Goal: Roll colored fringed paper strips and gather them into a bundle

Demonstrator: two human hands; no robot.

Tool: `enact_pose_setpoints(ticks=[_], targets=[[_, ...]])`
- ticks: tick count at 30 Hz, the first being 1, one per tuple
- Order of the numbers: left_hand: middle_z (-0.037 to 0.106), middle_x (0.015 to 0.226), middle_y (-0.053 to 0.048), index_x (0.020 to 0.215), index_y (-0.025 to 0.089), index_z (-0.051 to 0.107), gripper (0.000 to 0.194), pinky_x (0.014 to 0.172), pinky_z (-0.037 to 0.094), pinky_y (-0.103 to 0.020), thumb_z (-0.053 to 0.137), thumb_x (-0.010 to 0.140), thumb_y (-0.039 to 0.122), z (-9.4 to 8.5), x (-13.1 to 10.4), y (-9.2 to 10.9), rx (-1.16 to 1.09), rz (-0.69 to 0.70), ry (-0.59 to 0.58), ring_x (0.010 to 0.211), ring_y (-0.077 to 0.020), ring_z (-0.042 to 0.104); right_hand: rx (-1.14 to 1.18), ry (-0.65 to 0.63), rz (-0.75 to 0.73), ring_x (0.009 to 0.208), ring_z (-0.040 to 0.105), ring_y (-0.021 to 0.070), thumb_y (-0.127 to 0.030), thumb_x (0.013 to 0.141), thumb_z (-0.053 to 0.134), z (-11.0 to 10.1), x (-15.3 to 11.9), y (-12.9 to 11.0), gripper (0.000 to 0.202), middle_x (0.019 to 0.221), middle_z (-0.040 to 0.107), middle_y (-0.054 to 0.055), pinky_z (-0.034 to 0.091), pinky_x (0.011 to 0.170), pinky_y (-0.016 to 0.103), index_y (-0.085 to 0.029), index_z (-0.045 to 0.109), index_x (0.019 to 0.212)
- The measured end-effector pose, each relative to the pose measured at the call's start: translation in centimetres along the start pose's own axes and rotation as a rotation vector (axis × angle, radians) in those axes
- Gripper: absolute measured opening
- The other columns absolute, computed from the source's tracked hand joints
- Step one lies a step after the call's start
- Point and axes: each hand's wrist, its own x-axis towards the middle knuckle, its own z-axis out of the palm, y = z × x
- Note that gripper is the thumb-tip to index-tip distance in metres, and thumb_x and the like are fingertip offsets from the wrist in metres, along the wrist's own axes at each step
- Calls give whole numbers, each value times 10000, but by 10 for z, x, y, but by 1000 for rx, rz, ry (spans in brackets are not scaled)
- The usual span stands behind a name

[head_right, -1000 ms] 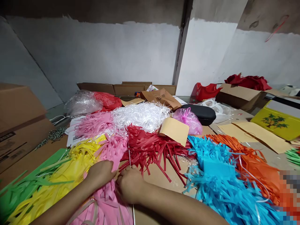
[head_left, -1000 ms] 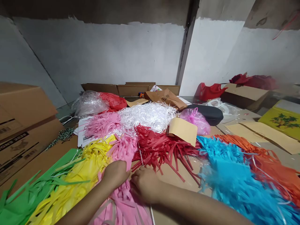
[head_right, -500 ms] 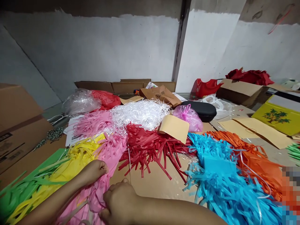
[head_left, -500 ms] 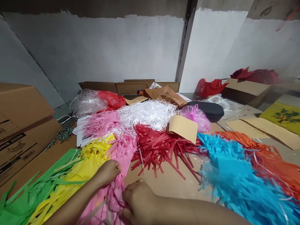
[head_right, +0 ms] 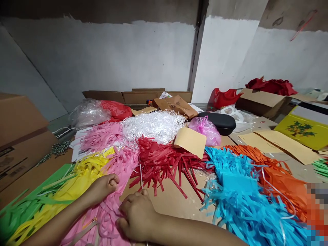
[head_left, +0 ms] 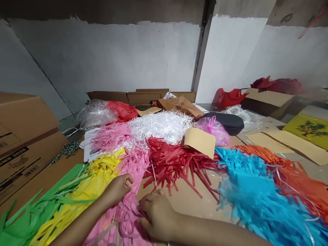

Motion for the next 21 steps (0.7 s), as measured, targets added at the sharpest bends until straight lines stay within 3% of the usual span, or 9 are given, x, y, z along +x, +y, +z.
enact_pose_setpoints(ticks=[6,9,12,14,17,19,21], targets=[[616,706,53,727,170,617,241,709,495,-303,689,910,309,2,6,-5,-21,-18,-51,690,-136,604,7,47,85,939,628,267,-370,867,742,-3,0,2,192,1000,714,61,419,865,426,-195,674,902],[630,715,52,713,170,608,252,700,503,-295,692,910,303,-3,8,-2,15,-45,-23,697,-135,619,58,106,90,1022,624,297,-484,849,770,-7,7,7,383,1118,703,88,452,909,451,-207,677,1097],[626,745,39,743,184,583,225,740,483,-305,622,943,279,-16,10,5,116,-73,106,748,-148,618,12,148,25,1171,592,330,-556,863,745,-11,27,12,604,1285,657,158,433,1038,492,-149,610,1290],[648,794,9,831,188,592,190,752,454,-315,508,984,264,-24,10,13,205,-97,198,777,-167,618,-75,88,-65,1234,575,337,-609,880,711,-12,43,14,632,1322,646,179,355,1138,528,-123,625,1276],[736,951,-91,1134,152,580,258,754,432,-332,379,1014,261,-29,7,26,314,-113,250,846,-225,676,-203,-49,-183,1284,559,343,-668,912,633,-8,58,15,614,1339,651,168,291,1177,591,-145,670,1232],[750,1120,-137,1279,152,532,332,807,438,-325,454,1003,321,-29,4,32,365,-76,226,976,-251,703,-260,-90,-207,1326,529,354,-681,935,577,-4,61,15,636,1395,620,173,302,1160,619,-152,657,1279],[763,1136,-98,1206,194,605,327,849,444,-306,624,927,365,-34,2,34,411,-33,167,1030,-242,703,-285,-102,-205,1347,513,360,-685,943,547,-1,61,14,659,1430,597,181,317,1144,633,-147,641,1313]])
